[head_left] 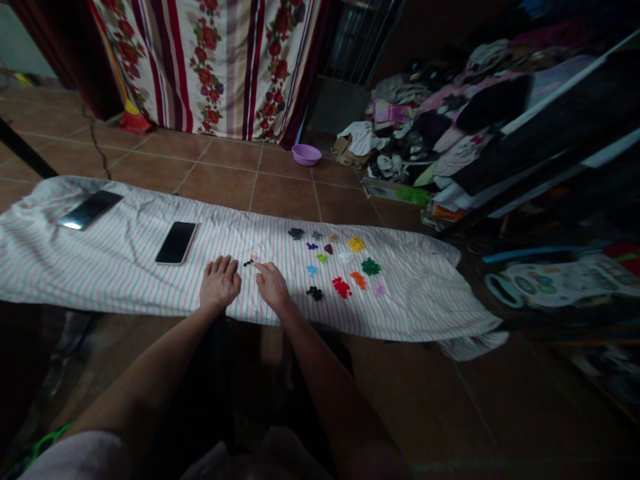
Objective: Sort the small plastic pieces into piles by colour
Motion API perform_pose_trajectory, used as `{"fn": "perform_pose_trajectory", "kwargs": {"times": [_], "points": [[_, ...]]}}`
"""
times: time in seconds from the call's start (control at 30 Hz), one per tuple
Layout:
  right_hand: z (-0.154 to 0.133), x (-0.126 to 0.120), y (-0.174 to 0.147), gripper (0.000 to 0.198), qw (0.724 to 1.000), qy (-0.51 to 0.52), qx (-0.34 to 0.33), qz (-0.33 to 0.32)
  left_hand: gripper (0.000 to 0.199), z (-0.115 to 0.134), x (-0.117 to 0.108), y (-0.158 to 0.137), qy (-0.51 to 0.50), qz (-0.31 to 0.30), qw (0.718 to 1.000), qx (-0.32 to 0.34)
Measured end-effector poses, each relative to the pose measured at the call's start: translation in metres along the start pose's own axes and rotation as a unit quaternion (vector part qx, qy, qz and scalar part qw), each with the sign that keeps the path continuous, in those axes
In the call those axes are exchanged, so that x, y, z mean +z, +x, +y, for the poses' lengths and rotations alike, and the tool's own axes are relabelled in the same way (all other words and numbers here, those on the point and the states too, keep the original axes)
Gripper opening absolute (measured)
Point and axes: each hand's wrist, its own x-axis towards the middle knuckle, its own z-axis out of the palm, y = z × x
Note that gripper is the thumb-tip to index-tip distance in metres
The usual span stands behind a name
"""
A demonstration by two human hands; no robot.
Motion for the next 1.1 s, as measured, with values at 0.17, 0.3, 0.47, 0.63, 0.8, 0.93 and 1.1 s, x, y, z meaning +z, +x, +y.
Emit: {"fn": "perform_pose_trajectory", "kwargs": {"times": [0.17, 0.3, 0.47, 0.63, 0.8, 0.93, 1.1], "points": [[-0.01, 0.003, 0.014, 0.042, 0.999, -0.018, 0.032, -0.037, 0.046, 0.001, -0.002, 0.0, 0.008, -0.008, 1.0, -0.002], [-0.016, 0.006, 0.019, 0.042, 0.997, -0.032, 0.049, -0.044, 0.046, 0.002, -0.002, 0.0, -0.002, -0.016, 1.0, -0.006], [-0.018, 0.01, 0.024, 0.039, 0.996, -0.04, 0.06, -0.043, 0.047, 0.002, -0.002, 0.0, 0.002, -0.016, 1.0, -0.008], [-0.017, 0.012, 0.024, 0.032, 0.996, -0.046, 0.067, -0.024, 0.046, 0.002, -0.001, 0.0, 0.002, -0.011, 1.0, -0.007], [-0.019, 0.012, 0.024, 0.016, 0.995, -0.057, 0.079, -0.016, 0.046, 0.002, -0.001, 0.0, 0.01, -0.008, 1.0, -0.006], [-0.023, 0.012, 0.028, 0.014, 0.992, -0.068, 0.106, -0.021, 0.046, 0.002, -0.001, 0.0, 0.004, -0.005, 1.0, -0.007], [-0.028, 0.011, 0.033, 0.014, 0.987, -0.079, 0.14, -0.031, 0.046, 0.003, -0.001, 0.0, -0.008, -0.008, 1.0, -0.01]]}}
